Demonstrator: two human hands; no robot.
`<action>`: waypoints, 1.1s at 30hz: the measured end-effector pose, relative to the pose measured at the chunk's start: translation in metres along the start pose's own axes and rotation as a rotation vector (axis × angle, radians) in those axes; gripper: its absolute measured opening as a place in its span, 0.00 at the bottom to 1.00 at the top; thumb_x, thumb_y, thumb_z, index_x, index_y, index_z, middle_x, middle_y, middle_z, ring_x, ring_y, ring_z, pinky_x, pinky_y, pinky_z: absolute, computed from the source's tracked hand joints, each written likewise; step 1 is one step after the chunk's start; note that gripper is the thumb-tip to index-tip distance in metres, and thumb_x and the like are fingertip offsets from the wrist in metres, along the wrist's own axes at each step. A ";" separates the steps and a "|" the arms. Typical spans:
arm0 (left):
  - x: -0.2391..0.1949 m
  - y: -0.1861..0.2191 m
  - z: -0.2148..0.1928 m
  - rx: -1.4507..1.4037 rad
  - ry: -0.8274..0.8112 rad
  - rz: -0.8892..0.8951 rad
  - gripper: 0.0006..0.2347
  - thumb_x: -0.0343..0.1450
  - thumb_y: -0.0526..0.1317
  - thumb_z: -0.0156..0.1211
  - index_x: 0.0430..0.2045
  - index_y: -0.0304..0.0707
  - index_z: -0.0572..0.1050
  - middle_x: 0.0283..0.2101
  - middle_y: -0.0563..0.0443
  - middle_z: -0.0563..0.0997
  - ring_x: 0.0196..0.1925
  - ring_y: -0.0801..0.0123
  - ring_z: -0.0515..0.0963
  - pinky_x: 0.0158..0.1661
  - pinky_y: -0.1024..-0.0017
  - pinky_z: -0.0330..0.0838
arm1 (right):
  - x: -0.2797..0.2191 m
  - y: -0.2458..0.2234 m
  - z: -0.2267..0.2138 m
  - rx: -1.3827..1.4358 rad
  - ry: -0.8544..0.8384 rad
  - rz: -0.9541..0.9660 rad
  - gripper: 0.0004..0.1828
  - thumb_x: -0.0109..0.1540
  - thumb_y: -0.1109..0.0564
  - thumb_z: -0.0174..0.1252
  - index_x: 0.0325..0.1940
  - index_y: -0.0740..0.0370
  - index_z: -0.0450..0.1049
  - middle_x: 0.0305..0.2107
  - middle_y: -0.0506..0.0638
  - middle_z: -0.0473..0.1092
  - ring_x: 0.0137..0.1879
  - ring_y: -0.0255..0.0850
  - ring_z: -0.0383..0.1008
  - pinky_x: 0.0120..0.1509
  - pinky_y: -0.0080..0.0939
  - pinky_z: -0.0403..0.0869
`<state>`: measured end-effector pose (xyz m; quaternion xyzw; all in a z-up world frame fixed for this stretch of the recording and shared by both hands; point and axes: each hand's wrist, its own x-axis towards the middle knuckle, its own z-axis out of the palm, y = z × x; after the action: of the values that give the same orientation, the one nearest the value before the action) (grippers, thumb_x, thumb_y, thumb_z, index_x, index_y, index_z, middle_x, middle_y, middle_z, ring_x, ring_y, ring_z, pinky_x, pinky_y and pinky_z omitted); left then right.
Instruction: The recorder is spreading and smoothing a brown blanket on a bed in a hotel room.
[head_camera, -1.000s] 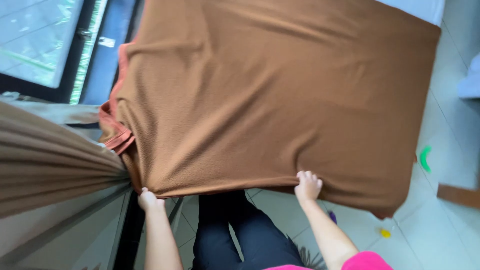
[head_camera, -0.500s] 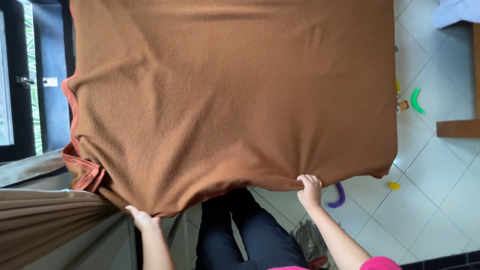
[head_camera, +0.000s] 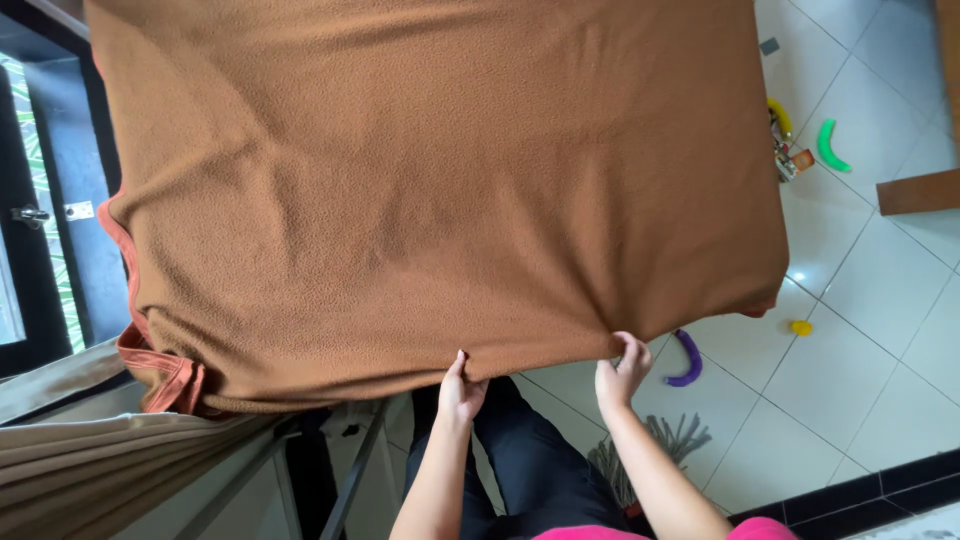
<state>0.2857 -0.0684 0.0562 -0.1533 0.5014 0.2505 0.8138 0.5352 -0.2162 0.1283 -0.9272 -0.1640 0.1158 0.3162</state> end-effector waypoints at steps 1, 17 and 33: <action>-0.006 -0.002 0.010 -0.033 -0.038 0.006 0.23 0.73 0.46 0.56 0.62 0.37 0.67 0.64 0.45 0.73 0.66 0.54 0.72 0.65 0.54 0.66 | 0.001 -0.001 0.003 0.252 0.066 0.227 0.28 0.57 0.52 0.60 0.61 0.50 0.63 0.63 0.53 0.59 0.71 0.49 0.59 0.77 0.54 0.58; -0.028 0.044 -0.044 0.383 -0.086 -0.181 0.23 0.77 0.46 0.47 0.65 0.31 0.64 0.67 0.39 0.70 0.67 0.51 0.69 0.64 0.54 0.64 | 0.085 0.067 -0.032 1.351 -0.164 0.965 0.29 0.68 0.43 0.47 0.72 0.53 0.63 0.70 0.49 0.62 0.75 0.47 0.60 0.77 0.55 0.59; -0.019 0.055 -0.064 1.082 0.319 -0.352 0.21 0.76 0.54 0.50 0.56 0.40 0.73 0.57 0.46 0.77 0.57 0.55 0.76 0.57 0.58 0.67 | 0.113 0.075 -0.088 1.706 0.002 0.848 0.27 0.66 0.45 0.52 0.68 0.57 0.65 0.66 0.52 0.66 0.71 0.51 0.64 0.74 0.59 0.62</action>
<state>0.2005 -0.0602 0.0443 0.1671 0.6413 -0.2058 0.7200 0.6842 -0.2781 0.1366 -0.3663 0.3259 0.3007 0.8180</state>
